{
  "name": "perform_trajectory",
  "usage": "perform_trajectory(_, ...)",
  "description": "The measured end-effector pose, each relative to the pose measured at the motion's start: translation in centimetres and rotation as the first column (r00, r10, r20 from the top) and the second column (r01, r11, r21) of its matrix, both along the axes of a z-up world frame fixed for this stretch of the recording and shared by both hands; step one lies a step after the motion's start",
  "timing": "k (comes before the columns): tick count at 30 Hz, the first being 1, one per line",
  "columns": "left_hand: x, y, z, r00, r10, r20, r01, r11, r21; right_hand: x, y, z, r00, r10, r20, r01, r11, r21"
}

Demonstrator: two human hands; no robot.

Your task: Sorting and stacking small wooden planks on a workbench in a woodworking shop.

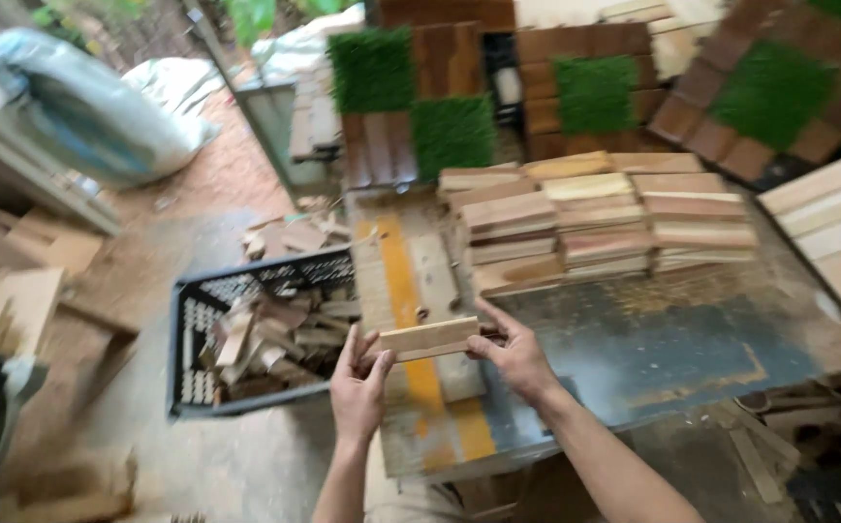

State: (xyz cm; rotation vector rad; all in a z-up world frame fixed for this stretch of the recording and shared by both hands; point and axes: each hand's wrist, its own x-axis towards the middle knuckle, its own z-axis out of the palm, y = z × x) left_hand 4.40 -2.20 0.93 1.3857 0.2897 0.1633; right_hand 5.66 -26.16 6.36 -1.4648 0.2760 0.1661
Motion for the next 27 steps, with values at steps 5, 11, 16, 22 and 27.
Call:
perform_trajectory(5,-3.2,5.8,2.1,0.996,0.04,-0.085,-0.031,0.994,0.101,-0.8,4.2,-1.2,0.934,0.335,0.122,-0.264,0.881,-0.393)
perform_trajectory(11,-6.5,7.9,0.9,0.907,-0.17,0.386,-0.116,0.779,0.616,-3.1,6.0,-2.7,0.57,0.685,0.455,0.013,0.546,-0.838)
perform_trajectory(16,-8.2,6.3,-1.1,0.84,-0.396,0.371,-0.059,0.614,0.787,-5.2,6.3,-2.9,0.546,0.742,0.388,0.122,0.388,-0.914)
perform_trajectory(22,-6.9,2.1,-2.3,0.93,-0.283,0.233,-0.14,0.313,0.939,-3.9,6.4,-2.4,0.646,0.636,0.422,0.233,0.361,-0.903)
perform_trajectory(27,-3.2,1.1,-3.4,0.938,-0.223,0.266,-0.174,0.363,0.916,-1.1,7.1,-2.3,0.688,0.602,0.407,0.163,0.417,-0.894)
